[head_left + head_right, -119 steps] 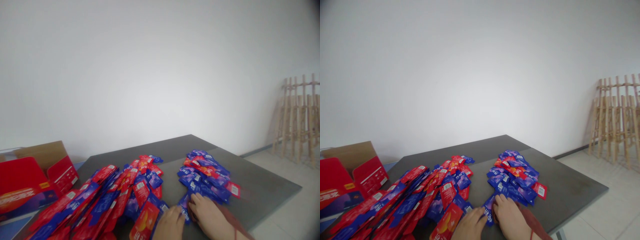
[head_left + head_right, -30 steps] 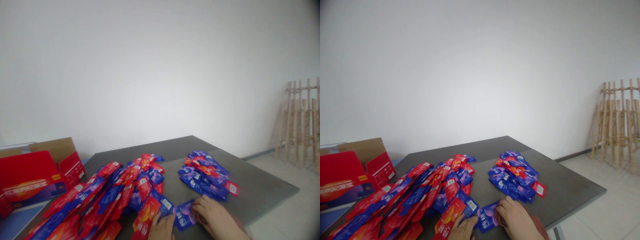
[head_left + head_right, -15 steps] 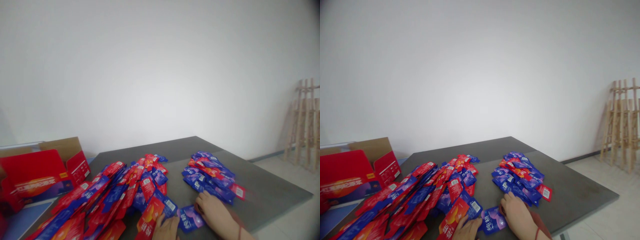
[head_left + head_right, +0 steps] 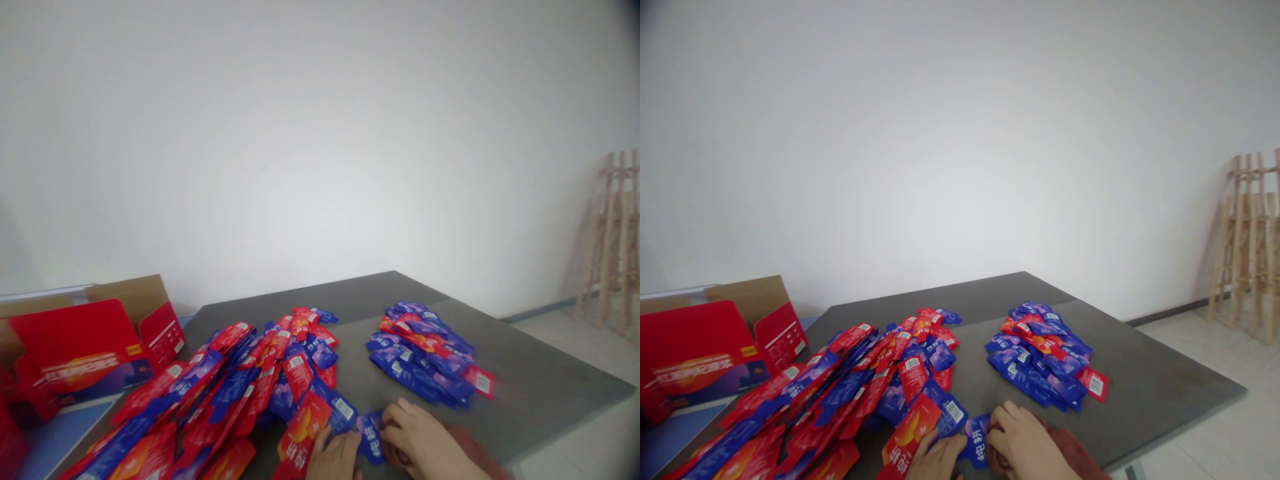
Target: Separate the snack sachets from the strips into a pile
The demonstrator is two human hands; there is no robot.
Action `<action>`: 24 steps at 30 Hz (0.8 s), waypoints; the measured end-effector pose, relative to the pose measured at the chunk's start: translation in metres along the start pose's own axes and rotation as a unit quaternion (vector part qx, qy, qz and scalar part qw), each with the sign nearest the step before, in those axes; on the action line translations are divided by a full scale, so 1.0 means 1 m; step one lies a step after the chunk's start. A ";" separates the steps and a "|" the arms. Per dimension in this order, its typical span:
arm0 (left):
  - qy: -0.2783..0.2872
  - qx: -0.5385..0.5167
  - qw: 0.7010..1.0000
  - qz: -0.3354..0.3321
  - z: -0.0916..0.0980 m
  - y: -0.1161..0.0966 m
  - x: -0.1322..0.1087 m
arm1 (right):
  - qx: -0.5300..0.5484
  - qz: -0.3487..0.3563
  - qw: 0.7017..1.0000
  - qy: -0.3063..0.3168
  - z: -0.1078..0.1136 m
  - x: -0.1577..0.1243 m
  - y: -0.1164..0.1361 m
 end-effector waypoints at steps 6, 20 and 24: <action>0.138 0.012 0.990 0.020 0.018 -0.024 0.030 | 0.019 -0.140 0.990 -0.006 0.032 -0.022 -0.064; 0.044 -0.094 0.990 0.091 0.070 -0.028 0.064 | 0.091 -0.075 0.985 -0.127 0.082 -0.019 -0.032; -0.006 -0.055 0.996 0.068 0.068 -0.016 0.051 | 0.063 -0.080 0.994 -0.028 0.044 -0.003 -0.020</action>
Point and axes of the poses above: each hand's wrist, its own x-axis towards the middle knuckle, its own z-axis out of the back of the hand, y = z × x, the point moved 10 cm from there along x, towards the middle knuckle, and after that the axes turned 10 degrees about y, right-handed, at the moved point
